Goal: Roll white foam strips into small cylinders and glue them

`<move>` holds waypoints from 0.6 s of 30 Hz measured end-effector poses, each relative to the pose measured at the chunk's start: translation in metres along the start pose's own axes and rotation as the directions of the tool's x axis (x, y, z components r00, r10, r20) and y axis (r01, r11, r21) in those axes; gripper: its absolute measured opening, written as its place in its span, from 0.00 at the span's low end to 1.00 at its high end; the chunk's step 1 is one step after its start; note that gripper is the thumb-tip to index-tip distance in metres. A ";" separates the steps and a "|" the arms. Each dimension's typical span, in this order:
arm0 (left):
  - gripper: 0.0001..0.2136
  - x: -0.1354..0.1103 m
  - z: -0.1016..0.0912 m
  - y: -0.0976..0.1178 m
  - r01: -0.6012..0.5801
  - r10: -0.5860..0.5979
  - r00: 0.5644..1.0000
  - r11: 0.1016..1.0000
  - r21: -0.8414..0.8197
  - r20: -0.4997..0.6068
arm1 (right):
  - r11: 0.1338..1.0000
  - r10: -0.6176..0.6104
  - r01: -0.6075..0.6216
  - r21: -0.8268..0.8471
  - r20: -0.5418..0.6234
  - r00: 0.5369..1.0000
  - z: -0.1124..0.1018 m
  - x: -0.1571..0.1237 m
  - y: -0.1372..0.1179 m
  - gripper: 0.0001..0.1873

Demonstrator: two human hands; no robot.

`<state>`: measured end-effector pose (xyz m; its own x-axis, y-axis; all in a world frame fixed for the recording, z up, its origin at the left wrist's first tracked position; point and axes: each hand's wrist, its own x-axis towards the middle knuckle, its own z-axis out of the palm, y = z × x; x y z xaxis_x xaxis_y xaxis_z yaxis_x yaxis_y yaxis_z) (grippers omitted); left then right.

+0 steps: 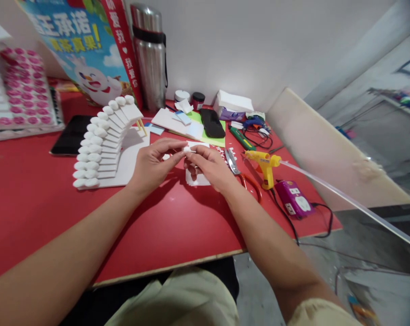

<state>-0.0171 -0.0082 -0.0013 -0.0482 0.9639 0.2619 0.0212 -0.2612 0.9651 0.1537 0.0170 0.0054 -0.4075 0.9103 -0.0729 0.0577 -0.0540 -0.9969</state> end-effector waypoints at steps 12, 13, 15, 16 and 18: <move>0.15 -0.001 -0.002 -0.003 -0.279 0.257 0.960 0.910 0.306 0.111 | -0.077 -0.039 -0.368 -0.927 -0.366 0.930 -0.054 -0.107 -0.024 0.20; 0.13 -0.001 -0.001 -0.003 -0.282 0.259 0.959 0.912 0.299 0.114 | -0.103 0.010 -0.359 -0.928 -0.362 0.932 -0.058 -0.114 -0.020 0.21; 0.11 -0.001 0.000 -0.004 -0.263 0.242 0.964 0.928 0.265 0.109 | -0.110 0.057 -0.345 -0.932 -0.352 0.934 -0.059 -0.121 -0.012 0.22; 0.09 -0.001 0.001 -0.004 -0.233 0.216 0.972 0.944 0.234 0.096 | -0.107 0.067 -0.347 -0.932 -0.355 0.932 -0.058 -0.121 -0.010 0.22; 0.08 -0.001 0.003 -0.006 -0.111 0.105 0.993 0.987 0.119 0.062 | -0.105 0.082 -0.377 -0.920 -0.386 0.919 -0.055 -0.115 -0.009 0.22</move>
<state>-0.0138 -0.0076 -0.0069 0.0165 0.9327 0.3604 0.1454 -0.3588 0.9220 0.2501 -0.0648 0.0245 -0.0181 0.9904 -0.1373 0.9862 0.0403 0.1605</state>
